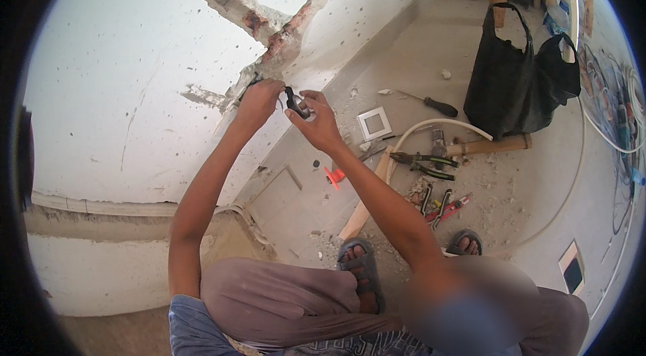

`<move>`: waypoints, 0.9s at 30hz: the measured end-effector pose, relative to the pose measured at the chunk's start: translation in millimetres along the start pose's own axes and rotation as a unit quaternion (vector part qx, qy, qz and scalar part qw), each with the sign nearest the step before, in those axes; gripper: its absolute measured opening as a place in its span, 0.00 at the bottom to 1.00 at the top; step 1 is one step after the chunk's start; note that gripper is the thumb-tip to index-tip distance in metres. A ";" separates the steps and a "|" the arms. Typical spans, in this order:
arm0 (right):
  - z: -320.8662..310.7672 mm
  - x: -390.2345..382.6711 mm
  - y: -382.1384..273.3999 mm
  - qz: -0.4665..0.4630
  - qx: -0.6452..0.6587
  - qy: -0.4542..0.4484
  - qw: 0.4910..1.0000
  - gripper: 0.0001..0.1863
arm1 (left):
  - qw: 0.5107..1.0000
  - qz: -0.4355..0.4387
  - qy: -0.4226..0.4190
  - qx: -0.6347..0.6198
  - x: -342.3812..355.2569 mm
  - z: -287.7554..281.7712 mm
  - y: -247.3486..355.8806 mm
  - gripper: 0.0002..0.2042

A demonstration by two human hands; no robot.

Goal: The person uses pliers to strip insulation from wires in a wall cavity, applies electrical tape to the wire ends, and then uses a hammer and a chisel to chip away concrete from around the outlet opening.

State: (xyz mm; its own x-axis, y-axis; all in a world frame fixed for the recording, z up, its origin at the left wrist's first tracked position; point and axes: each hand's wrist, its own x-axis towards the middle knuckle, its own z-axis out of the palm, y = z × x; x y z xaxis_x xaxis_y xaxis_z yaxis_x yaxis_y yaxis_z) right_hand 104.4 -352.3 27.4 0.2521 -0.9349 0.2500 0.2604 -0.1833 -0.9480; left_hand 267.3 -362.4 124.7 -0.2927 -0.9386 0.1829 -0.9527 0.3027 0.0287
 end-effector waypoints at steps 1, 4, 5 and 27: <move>-1.5 0.4 -3.4 -0.018 -0.009 -0.001 1.000 0.13 | 1.000 0.005 0.002 -0.011 -1.6 -1.4 -1.4 0.05; -6.0 15.0 -19.2 0.021 0.169 -0.050 0.984 0.09 | 1.000 0.013 -0.015 -0.017 -2.2 -7.7 -2.9 0.05; -6.4 23.3 -22.7 0.050 0.260 -0.074 0.962 0.08 | 0.999 0.015 -0.024 -0.015 -2.6 -8.9 -2.9 0.05; -11.3 32.8 -20.5 0.176 0.467 -0.062 0.864 0.22 | 0.998 0.017 0.008 -0.061 -7.5 -7.2 -5.8 0.07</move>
State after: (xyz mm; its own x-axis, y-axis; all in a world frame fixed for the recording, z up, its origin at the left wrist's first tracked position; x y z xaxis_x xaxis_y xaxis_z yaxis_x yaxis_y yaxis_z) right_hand 96.8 -382.6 52.8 0.5519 -0.8322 0.0533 0.7718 0.4856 -0.4105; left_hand 275.6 -355.9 130.2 -0.3229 -0.9249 0.2007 -0.9248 0.3534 0.1411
